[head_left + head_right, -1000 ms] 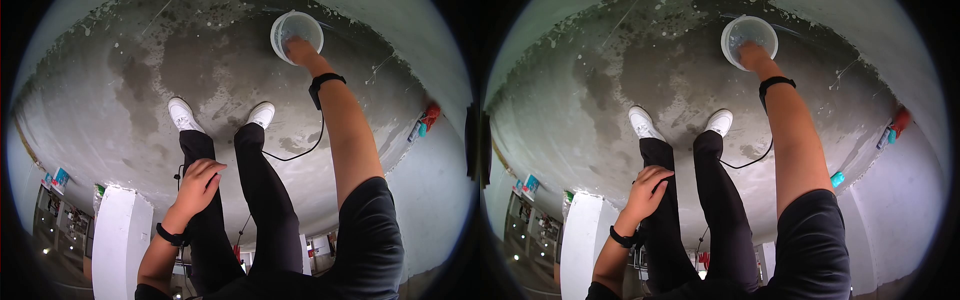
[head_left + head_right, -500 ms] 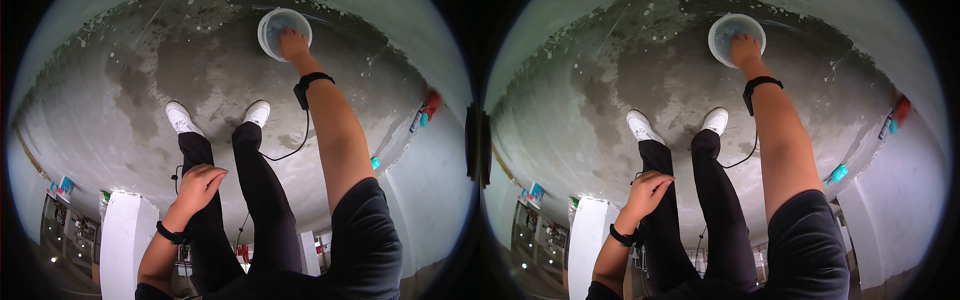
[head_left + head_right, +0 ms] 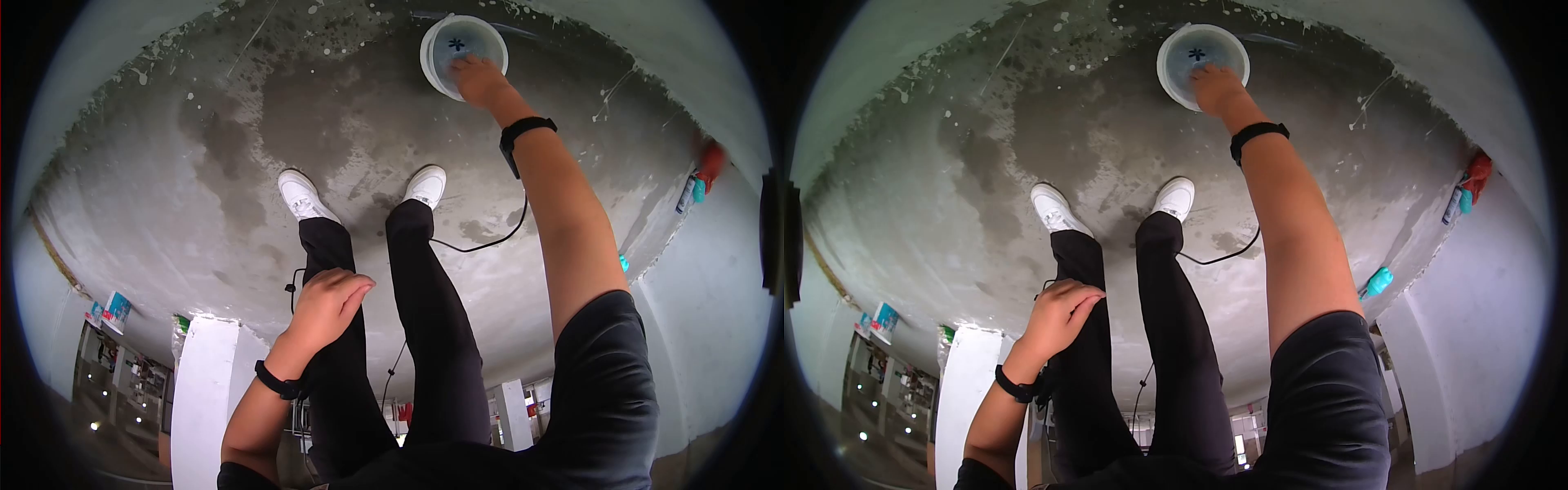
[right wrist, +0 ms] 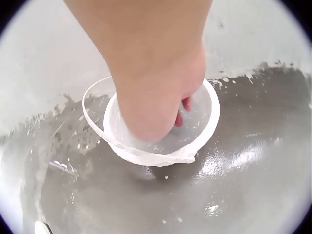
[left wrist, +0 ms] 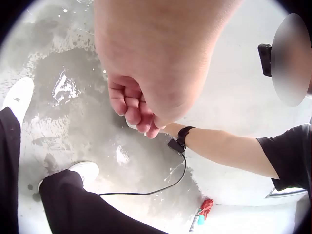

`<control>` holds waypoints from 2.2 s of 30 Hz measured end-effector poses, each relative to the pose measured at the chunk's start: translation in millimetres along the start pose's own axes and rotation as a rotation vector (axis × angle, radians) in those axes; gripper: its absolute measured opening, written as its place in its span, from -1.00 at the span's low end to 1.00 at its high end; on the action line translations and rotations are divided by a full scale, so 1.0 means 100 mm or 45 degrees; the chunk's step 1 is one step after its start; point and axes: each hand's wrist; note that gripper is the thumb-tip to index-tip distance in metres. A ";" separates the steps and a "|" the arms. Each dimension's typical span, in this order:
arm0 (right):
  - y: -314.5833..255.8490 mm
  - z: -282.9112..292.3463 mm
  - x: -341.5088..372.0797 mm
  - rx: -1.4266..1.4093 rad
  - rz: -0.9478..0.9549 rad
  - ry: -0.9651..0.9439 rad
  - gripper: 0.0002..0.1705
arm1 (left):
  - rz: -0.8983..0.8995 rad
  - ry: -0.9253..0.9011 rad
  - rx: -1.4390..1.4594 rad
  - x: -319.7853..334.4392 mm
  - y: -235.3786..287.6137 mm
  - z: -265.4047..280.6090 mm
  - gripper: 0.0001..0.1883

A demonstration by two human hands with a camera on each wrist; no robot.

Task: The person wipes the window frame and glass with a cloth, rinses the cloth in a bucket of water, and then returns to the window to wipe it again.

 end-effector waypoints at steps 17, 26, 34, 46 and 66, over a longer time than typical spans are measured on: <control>0.23 0.31 0.76 -0.586 0.049 0.449 -0.55 | -0.125 -0.108 -0.028 -0.36 0.19 -0.02 -0.77; 0.09 1.34 2.03 -0.545 0.286 0.579 -0.48 | 0.140 0.090 0.662 -1.85 0.68 -0.12 -0.38; -0.06 1.51 2.47 -0.470 0.369 0.821 -0.49 | 0.302 0.040 1.709 -2.30 1.16 0.01 -0.46; -0.71 1.57 2.15 -1.472 0.028 1.352 -0.55 | 0.474 -0.041 1.988 -2.26 1.29 0.32 -0.68; -0.49 1.94 2.00 -1.478 -0.164 1.709 -0.73 | 0.454 -0.222 1.692 -2.30 1.49 0.23 -0.67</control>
Point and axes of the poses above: each hand's wrist, its own x-axis away from the middle knuckle, its own z-axis out of the back of the hand, y = z × x, and after that the axes turned 1 degree about -x, right-handed
